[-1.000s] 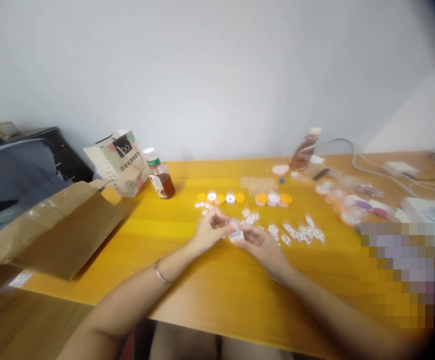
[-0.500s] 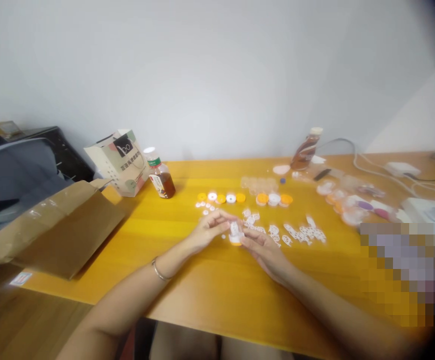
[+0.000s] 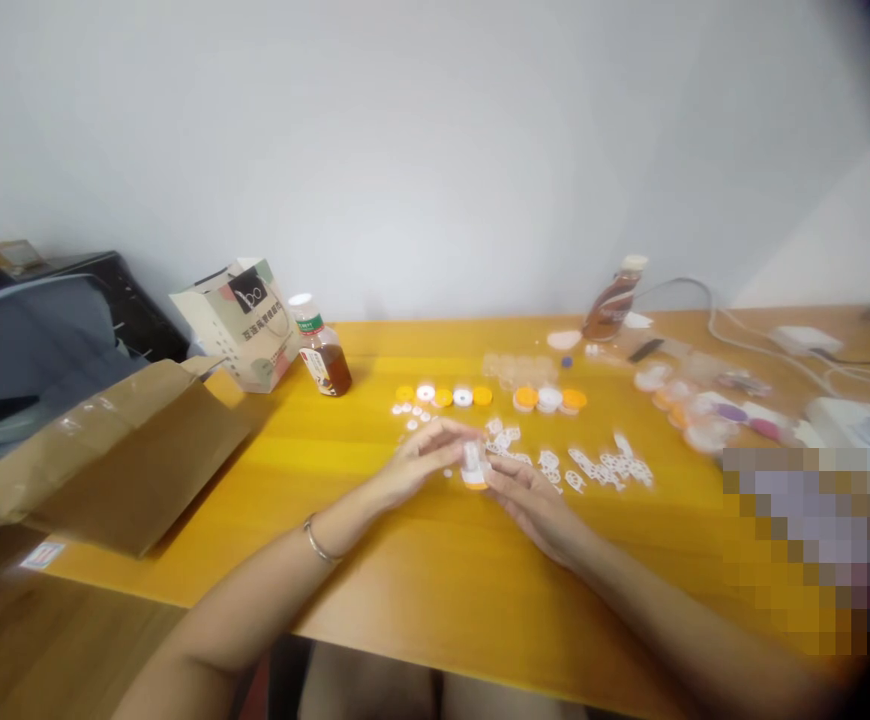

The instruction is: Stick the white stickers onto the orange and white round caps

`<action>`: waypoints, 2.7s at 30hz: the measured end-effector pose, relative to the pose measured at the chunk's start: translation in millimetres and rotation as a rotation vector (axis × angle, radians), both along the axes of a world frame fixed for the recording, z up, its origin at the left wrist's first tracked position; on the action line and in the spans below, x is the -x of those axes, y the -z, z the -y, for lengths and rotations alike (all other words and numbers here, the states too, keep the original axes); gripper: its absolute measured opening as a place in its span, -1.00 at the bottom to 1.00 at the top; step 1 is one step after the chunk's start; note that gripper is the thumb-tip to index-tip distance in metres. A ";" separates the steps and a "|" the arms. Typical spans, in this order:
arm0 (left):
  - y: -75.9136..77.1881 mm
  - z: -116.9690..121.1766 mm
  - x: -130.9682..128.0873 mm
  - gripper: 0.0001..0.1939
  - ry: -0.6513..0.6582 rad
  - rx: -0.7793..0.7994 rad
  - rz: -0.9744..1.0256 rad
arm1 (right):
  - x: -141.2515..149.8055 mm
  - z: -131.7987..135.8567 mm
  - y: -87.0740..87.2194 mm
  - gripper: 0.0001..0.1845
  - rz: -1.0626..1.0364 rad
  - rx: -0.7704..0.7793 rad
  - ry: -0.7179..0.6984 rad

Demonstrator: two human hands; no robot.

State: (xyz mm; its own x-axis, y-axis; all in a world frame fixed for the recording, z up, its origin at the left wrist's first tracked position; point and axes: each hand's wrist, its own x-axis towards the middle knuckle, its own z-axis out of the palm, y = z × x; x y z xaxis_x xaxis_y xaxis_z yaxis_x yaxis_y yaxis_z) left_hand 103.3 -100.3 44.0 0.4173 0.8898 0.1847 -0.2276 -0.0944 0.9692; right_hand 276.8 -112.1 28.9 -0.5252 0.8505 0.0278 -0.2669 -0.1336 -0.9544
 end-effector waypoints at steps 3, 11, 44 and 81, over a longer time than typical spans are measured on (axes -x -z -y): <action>-0.1 0.1 -0.4 -0.67 0.017 -0.026 -0.007 | 0.6 -1.0 0.9 -0.70 0.032 -0.036 0.040; 4.5 2.8 -7.7 -0.71 -0.232 -0.151 -0.097 | 3.1 -0.5 4.3 -0.69 0.118 -0.101 0.175; -1.1 8.4 -8.9 -0.77 -0.395 -0.400 -0.362 | 3.6 5.6 -4.5 -0.77 0.087 -0.164 0.228; -3.5 2.6 -0.3 -0.77 0.007 -0.212 -0.146 | 2.7 3.3 -1.1 -0.73 0.134 -0.091 0.217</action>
State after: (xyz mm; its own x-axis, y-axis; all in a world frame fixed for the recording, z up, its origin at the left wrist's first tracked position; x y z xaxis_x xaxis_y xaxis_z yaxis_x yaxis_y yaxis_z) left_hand 103.7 -102.8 47.5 0.4590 0.8347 0.3042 -0.0882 -0.2979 0.9505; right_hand 274.1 -115.3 30.0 -0.3347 0.9409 0.0519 -0.1504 0.0011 -0.9886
